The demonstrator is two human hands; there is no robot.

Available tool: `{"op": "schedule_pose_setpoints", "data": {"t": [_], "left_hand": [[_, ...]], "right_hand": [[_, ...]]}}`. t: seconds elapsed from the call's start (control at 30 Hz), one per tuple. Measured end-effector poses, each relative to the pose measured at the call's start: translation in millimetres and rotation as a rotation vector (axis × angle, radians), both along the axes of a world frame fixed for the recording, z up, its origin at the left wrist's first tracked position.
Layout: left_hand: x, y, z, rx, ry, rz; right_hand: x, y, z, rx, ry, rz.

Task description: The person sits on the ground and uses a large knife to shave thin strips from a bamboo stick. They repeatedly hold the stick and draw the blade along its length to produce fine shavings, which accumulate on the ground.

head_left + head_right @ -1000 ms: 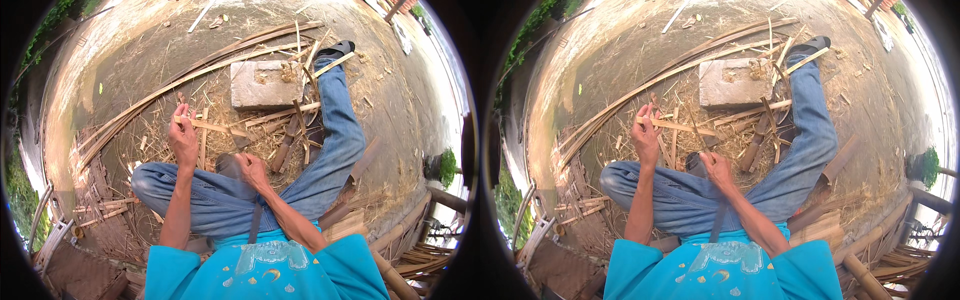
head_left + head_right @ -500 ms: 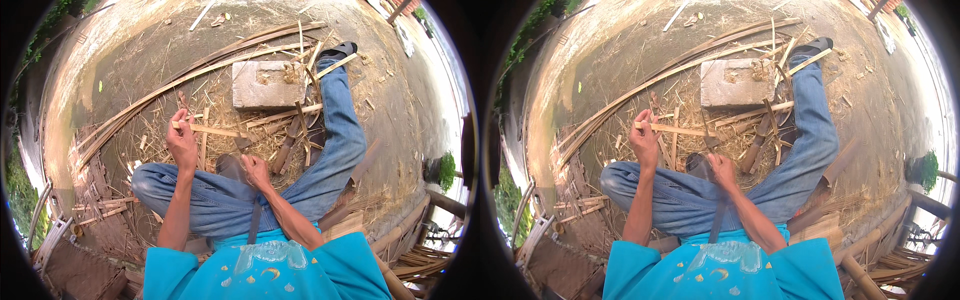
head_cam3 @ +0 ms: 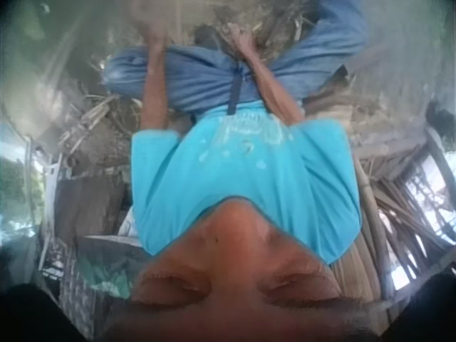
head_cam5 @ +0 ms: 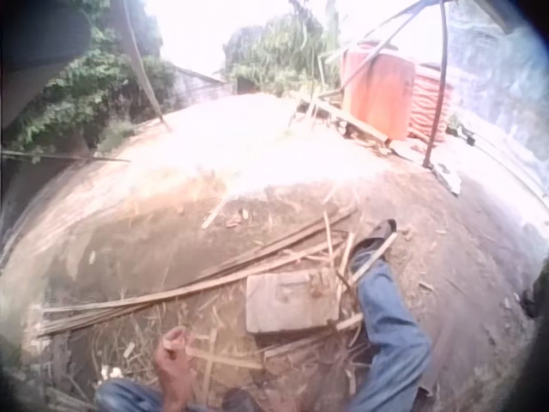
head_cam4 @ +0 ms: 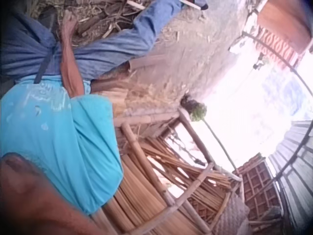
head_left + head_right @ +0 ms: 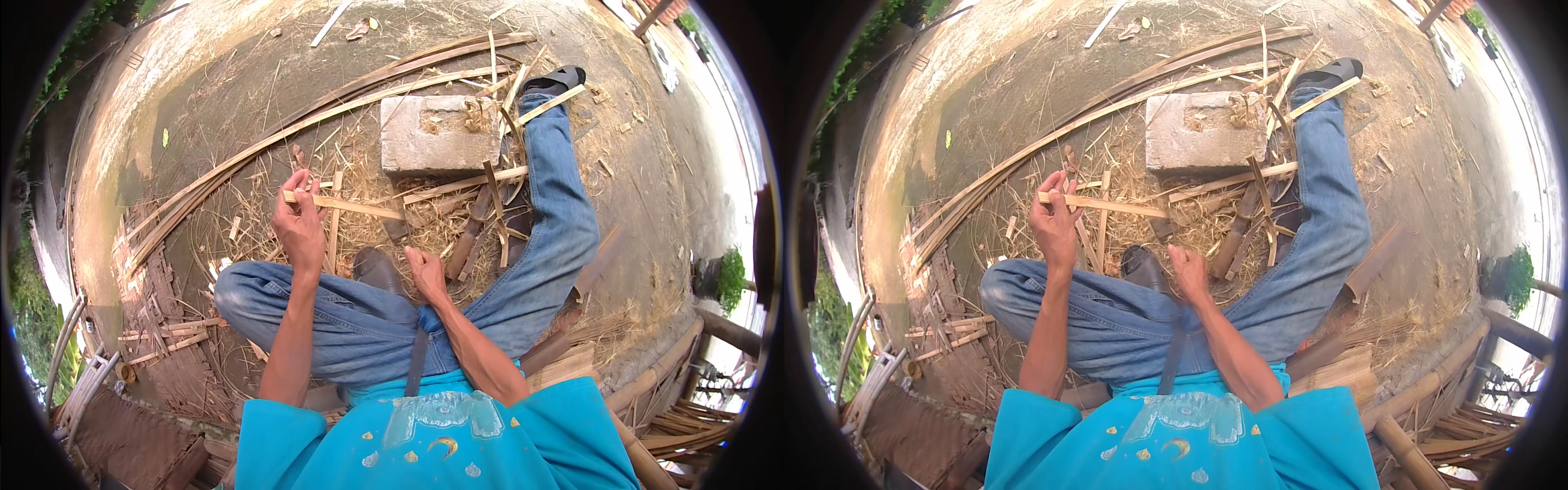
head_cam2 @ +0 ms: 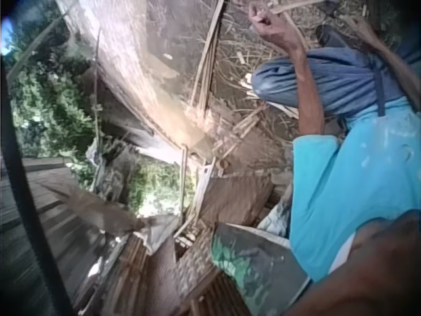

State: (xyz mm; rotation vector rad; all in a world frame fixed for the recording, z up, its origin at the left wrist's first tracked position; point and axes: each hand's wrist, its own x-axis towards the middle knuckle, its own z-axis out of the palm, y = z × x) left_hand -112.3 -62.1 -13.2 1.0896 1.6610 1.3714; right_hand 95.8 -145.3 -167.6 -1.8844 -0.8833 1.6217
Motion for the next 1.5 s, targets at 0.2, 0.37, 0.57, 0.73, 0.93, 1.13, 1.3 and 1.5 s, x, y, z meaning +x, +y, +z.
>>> {"op": "schedule_pose_setpoints", "data": {"t": [0.2, 0.37, 0.57, 0.73, 0.93, 1.13, 1.3, 1.5], "left_hand": [[18, 24, -44, -0.204, -0.197, -0.045], [17, 32, -143, -0.302, -0.283, -0.064], [34, 42, -37, -0.106, -0.469, -0.16], [18, 1, 3, -0.242, -0.791, -0.202], [28, -30, 7, -0.327, -0.852, -0.288], [60, -39, 25, -0.381, -0.594, -0.305], [59, -52, 16, -0.318, -0.59, -0.343], [59, -72, 48, -0.459, -0.594, -0.402]], "right_hand": [[12, -3, -53, 0.256, -0.156, 0.019], [0, 0, -28, 0.152, 0.004, 0.048], [18, 10, -23, 0.125, -0.105, 0.157], [19, 14, 44, 0.415, -0.068, 0.227], [28, 51, 105, 0.54, -0.319, 0.207], [36, 66, 130, 0.718, -0.363, 0.518], [40, 76, 115, 0.697, -0.558, 0.557], [75, 130, 65, 0.44, -0.622, 0.285]]}}
